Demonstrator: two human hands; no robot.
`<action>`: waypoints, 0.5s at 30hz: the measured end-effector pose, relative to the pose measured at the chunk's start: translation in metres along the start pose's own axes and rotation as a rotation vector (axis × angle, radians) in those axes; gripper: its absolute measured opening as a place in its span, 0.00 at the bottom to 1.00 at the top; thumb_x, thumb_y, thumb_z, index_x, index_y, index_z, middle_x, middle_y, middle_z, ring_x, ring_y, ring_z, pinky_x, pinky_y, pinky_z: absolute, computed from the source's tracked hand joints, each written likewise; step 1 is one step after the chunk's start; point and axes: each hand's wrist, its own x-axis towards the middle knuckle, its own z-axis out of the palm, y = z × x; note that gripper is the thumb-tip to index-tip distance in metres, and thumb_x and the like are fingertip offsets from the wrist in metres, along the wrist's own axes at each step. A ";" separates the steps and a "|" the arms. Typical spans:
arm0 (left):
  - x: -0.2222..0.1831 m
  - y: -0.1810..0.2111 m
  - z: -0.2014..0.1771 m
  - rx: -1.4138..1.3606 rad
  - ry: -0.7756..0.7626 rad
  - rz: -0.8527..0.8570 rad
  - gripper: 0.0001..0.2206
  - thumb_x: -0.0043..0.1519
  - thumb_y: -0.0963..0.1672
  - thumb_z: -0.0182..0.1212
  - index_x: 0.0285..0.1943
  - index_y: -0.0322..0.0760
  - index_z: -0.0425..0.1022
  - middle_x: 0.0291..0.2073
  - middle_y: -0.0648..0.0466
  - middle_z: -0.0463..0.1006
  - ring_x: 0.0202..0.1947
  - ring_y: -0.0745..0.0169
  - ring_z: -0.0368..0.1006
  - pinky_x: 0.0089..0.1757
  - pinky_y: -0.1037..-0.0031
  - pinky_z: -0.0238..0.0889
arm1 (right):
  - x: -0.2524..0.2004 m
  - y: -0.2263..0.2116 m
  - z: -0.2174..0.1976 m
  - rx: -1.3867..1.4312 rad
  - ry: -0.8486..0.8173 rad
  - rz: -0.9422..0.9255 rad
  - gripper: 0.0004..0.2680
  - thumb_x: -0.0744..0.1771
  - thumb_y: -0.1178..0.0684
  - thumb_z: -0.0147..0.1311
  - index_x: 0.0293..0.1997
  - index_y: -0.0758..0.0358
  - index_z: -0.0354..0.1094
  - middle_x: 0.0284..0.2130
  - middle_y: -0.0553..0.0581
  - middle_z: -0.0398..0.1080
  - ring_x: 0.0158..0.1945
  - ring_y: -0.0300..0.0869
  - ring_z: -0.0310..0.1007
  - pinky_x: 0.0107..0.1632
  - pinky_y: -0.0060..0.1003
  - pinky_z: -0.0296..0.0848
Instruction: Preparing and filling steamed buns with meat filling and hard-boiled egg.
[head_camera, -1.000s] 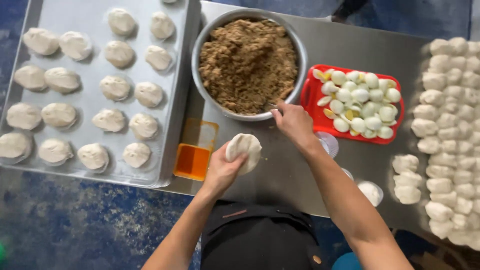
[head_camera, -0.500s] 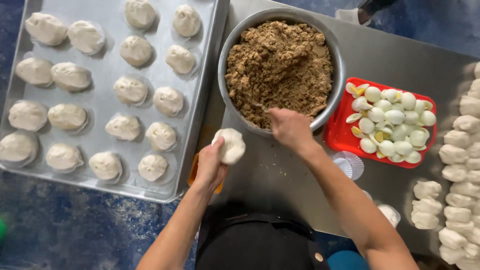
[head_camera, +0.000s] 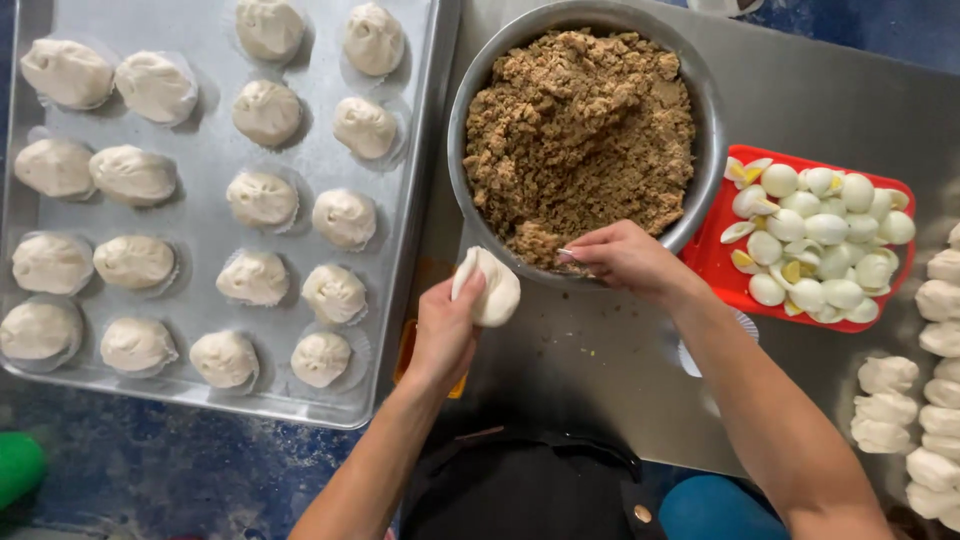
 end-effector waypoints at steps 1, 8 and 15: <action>-0.001 0.001 0.002 0.001 0.000 -0.005 0.17 0.69 0.43 0.57 0.57 0.17 0.74 0.47 0.43 0.81 0.44 0.58 0.79 0.46 0.68 0.73 | -0.007 0.000 -0.001 0.003 0.002 0.004 0.09 0.66 0.52 0.60 0.45 0.64 0.81 0.20 0.44 0.64 0.22 0.31 0.54 0.24 0.30 0.52; 0.055 -0.008 0.036 -0.272 -0.162 -0.150 0.21 0.71 0.47 0.45 0.67 0.24 0.65 0.59 0.42 0.74 0.58 0.52 0.73 0.58 0.62 0.67 | -0.034 0.017 0.026 -0.247 0.278 -0.466 0.10 0.68 0.55 0.56 0.54 0.63 0.77 0.22 0.44 0.66 0.23 0.33 0.60 0.26 0.31 0.58; 0.097 0.000 0.044 -0.310 -0.345 -0.084 0.20 0.74 0.47 0.42 0.67 0.26 0.63 0.60 0.41 0.72 0.61 0.47 0.70 0.62 0.55 0.64 | -0.067 0.020 0.056 -1.032 0.836 -0.882 0.16 0.65 0.58 0.58 0.60 0.57 0.74 0.23 0.59 0.69 0.22 0.50 0.71 0.28 0.45 0.71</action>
